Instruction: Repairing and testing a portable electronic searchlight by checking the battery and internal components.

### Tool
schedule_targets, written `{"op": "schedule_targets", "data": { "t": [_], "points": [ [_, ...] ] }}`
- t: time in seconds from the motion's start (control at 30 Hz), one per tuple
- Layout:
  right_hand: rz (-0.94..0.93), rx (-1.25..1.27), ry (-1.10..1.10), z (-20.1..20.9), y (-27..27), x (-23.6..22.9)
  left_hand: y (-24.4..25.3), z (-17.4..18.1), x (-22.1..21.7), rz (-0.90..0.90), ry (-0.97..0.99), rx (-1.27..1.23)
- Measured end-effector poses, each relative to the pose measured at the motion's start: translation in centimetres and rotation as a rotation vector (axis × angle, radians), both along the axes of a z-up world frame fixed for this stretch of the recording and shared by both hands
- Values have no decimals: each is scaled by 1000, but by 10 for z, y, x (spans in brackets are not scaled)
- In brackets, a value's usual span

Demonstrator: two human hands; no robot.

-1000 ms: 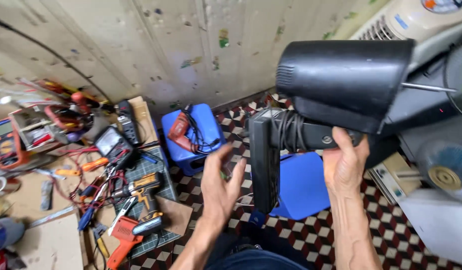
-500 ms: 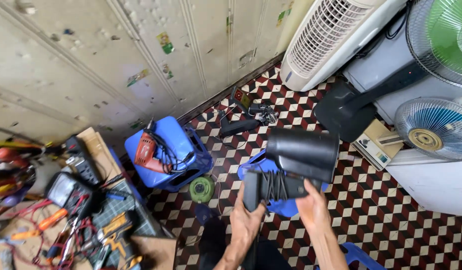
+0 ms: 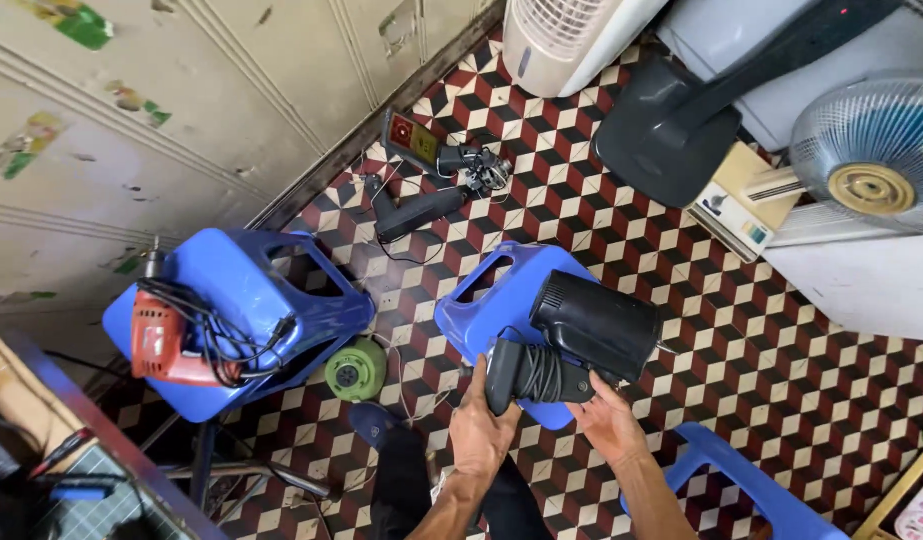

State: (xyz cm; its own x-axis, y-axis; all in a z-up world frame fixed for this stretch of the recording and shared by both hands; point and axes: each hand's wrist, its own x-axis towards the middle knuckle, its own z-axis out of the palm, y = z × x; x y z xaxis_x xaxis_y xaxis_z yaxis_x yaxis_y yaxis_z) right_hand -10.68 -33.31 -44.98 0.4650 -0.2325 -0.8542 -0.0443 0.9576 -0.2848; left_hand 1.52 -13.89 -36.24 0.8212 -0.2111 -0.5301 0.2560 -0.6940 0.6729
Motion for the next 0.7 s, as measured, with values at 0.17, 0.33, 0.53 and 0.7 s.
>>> {"op": "schedule_targets", "data": {
  "t": [0.17, 0.33, 0.53, 0.7],
  "points": [
    [81, 8, 99, -28, -13, 7, -7, -35, 3, 3, -83, -44],
    [332, -170, 90, -5, -14, 22, -4, -44, 15, -22, -24, -50],
    [205, -486, 501, -72, -37, -75, 7, -72, 19, -36, -90, -162],
    [224, -333, 491, -115, -30, -38, 12, -58, 32, -35, -56, -160]
  ]
}}
